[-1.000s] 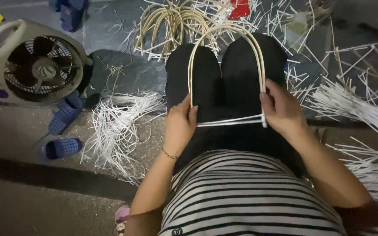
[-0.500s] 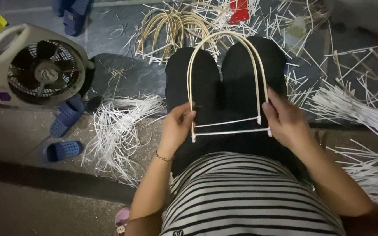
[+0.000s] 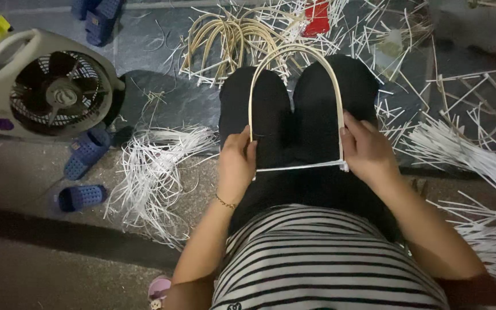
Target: The recorder is weaving white plastic or bamboo strips around a wooden frame to create a basket or furniture component.
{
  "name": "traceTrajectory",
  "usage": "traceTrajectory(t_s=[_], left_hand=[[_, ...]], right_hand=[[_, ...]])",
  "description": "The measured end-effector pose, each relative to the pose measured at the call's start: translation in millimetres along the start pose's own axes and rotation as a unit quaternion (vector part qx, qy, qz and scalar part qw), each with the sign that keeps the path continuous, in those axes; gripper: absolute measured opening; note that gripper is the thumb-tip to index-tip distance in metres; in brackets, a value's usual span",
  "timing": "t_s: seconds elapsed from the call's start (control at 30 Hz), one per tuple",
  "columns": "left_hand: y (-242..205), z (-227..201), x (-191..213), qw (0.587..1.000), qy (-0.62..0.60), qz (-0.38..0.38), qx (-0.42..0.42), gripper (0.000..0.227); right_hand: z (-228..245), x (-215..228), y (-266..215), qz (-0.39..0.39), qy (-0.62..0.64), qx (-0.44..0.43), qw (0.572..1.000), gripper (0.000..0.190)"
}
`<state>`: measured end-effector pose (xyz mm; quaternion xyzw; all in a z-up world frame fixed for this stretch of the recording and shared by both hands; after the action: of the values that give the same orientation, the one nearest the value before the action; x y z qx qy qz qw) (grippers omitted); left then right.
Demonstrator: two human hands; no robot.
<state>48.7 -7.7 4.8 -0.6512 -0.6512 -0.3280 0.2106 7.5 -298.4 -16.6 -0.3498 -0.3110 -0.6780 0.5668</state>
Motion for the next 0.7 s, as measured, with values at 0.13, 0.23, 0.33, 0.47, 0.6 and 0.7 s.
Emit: traceTrajectory(t_s=[0.13, 0.23, 0.33, 0.47, 0.6, 0.7], left_hand=[[-1.9, -0.6, -0.5, 1.0, 0.009, -0.003, -0.012, 0.039], [-2.7, -1.1, -0.5, 1.0, 0.016, -0.002, -0.005, 0.039], [-4.5, -0.5, -1.2, 1.0, 0.023, -0.001, -0.005, 0.039], [-5.4, 0.5, -2.9, 1.0, 0.03, 0.006, -0.005, 0.037], [-8.0, 6.3, -5.7, 0.999, 0.013, -0.006, -0.04, 0.038], [-6.7, 2.4, -1.8, 0.999, 0.014, 0.004, -0.046, 0.034]], right_hand=[[8.2, 4.3, -1.8, 0.029, -0.012, -0.03, 0.999, 0.044], [11.7, 7.3, -2.5, 0.019, 0.02, -0.023, 0.999, 0.046], [9.7, 6.9, -4.8, -0.002, 0.01, 0.006, 1.0, 0.045], [8.4, 6.3, -5.9, -0.001, 0.022, 0.012, 1.0, 0.046], [2.8, 3.5, -6.9, 0.006, 0.003, 0.004, 1.0, 0.046], [4.2, 6.2, -5.3, 0.029, -0.021, 0.0, 0.999, 0.047]])
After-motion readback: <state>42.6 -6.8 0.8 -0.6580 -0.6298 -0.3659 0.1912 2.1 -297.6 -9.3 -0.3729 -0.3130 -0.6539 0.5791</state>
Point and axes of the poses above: each hand's wrist, its own y-axis towards the middle knuckle, its own x-axis out of the back of the hand, z = x × y, the point moved 5 cm from there along y, towards the middle knuckle, and after that the axes turned 6 degrees about -z, right-handed, at the moved point
